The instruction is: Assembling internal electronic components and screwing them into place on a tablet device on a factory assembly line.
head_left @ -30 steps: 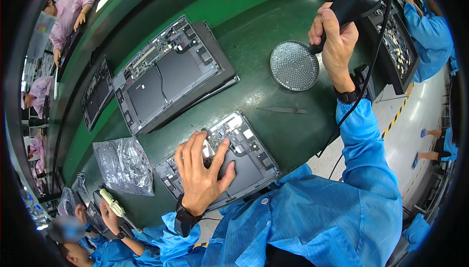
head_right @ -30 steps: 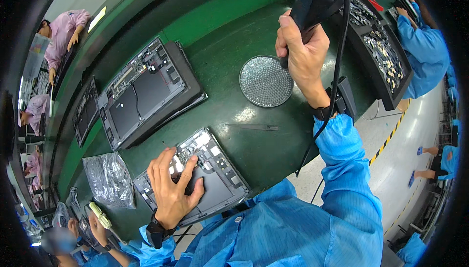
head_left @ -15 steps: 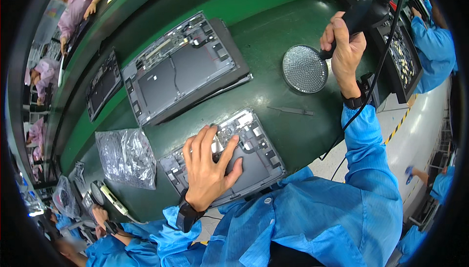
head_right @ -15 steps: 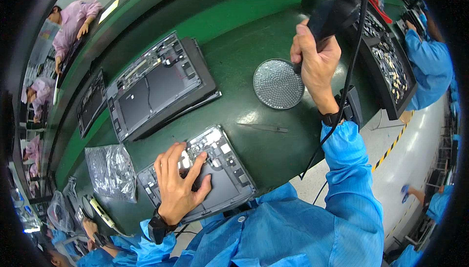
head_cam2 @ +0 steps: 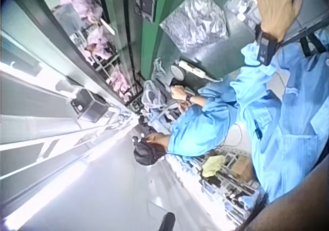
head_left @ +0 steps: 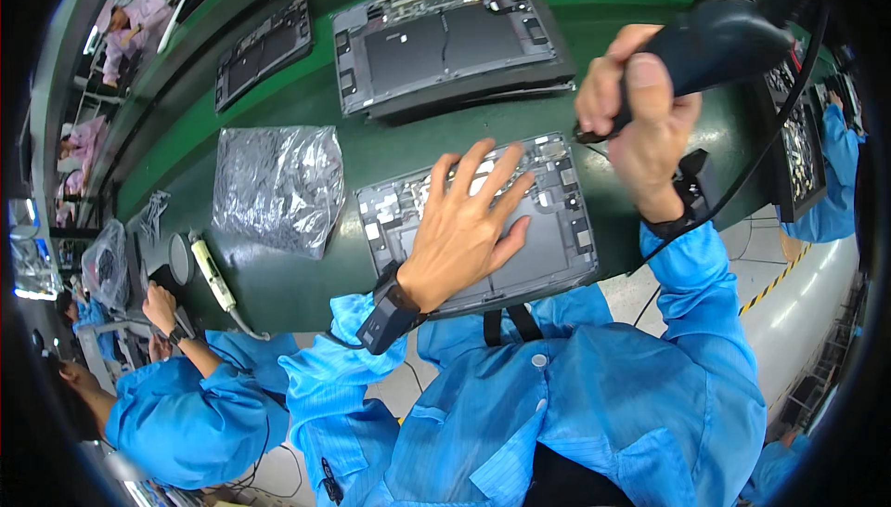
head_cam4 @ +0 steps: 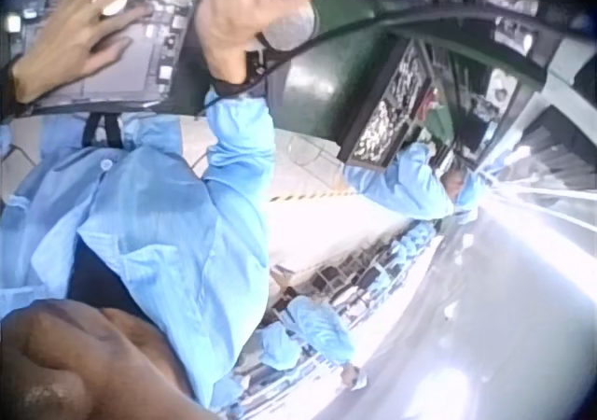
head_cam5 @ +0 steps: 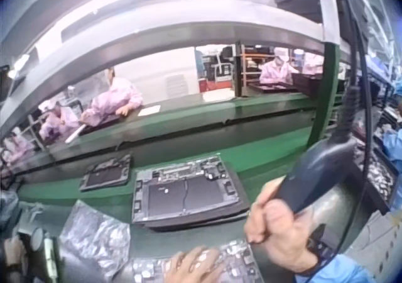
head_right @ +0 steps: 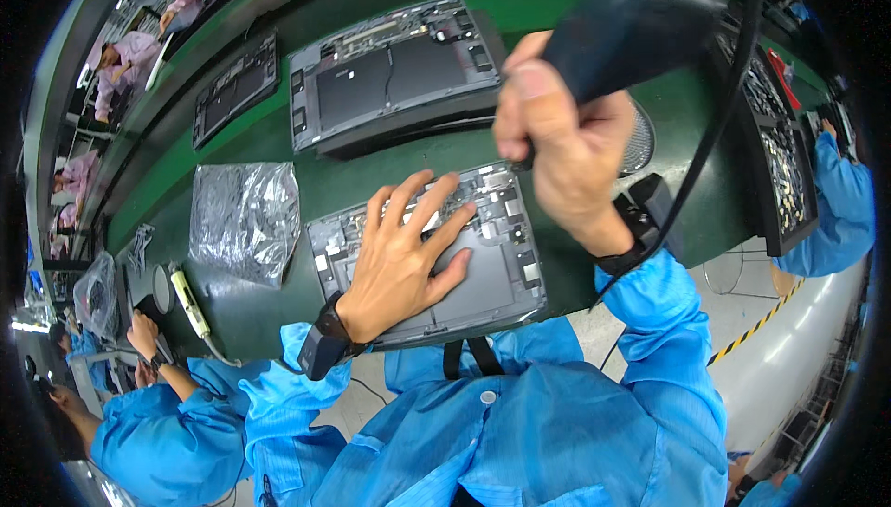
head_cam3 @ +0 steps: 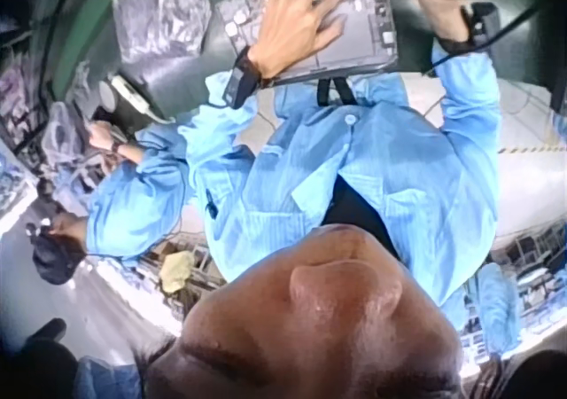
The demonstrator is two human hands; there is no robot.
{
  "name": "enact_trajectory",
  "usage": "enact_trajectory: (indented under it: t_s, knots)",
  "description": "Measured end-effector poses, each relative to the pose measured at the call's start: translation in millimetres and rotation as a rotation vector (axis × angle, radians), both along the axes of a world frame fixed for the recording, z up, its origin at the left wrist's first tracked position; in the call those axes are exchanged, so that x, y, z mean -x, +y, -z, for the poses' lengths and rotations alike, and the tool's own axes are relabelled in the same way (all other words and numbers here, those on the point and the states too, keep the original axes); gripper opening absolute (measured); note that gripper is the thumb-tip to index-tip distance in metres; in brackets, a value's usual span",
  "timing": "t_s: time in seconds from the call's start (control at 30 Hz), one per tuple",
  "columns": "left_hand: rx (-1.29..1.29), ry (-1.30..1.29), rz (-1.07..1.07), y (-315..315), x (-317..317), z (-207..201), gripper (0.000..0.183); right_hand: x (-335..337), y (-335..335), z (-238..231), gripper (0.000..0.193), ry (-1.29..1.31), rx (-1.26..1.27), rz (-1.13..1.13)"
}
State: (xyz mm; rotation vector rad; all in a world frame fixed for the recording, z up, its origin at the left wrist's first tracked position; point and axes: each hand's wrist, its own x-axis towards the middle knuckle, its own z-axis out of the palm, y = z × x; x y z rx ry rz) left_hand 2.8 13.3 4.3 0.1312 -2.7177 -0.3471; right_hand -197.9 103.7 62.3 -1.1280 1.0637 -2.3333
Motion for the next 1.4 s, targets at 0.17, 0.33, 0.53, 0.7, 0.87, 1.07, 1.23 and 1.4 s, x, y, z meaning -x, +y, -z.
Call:
enact_trajectory:
  t_s: [0.17,0.33,0.53,0.7,0.87,1.07,1.23,1.4]
  knots:
    - [-0.003,0.002,0.025,1.2,-3.2,-2.7,0.049,-33.9,-18.6,15.2,0.015,-0.054,-0.057,-0.14]
    - [-0.025,-0.001,0.024,1.5,-4.3,-0.5,0.049,-27.4,-18.6,25.3,0.027,0.149,-0.136,-0.11]
    - [-0.045,0.013,0.022,1.7,-4.6,2.0,0.049,-24.7,-17.9,28.3,0.029,0.178,-0.157,-0.13]
    - [-0.045,-0.003,0.02,1.3,-3.5,1.8,0.049,-26.2,-18.3,27.2,0.029,0.211,-0.167,-0.117]
    - [-0.032,-0.006,0.003,2.4,-5.0,2.2,0.049,-28.1,-19.1,27.9,0.027,0.223,-0.177,-0.118]
    - [-0.014,-0.004,-0.019,3.2,-5.9,3.1,0.05,-32.4,-19.9,26.9,0.025,0.211,-0.198,-0.131]
    - [-0.02,0.007,-0.022,1.3,-4.7,2.8,0.05,-40.3,-26.6,21.1,0.019,0.056,-0.133,-0.115]
    - [-0.025,-0.001,0.01,2.7,-1.9,1.8,0.049,-35.5,-11.9,21.8,0.028,0.176,-0.317,-0.029]
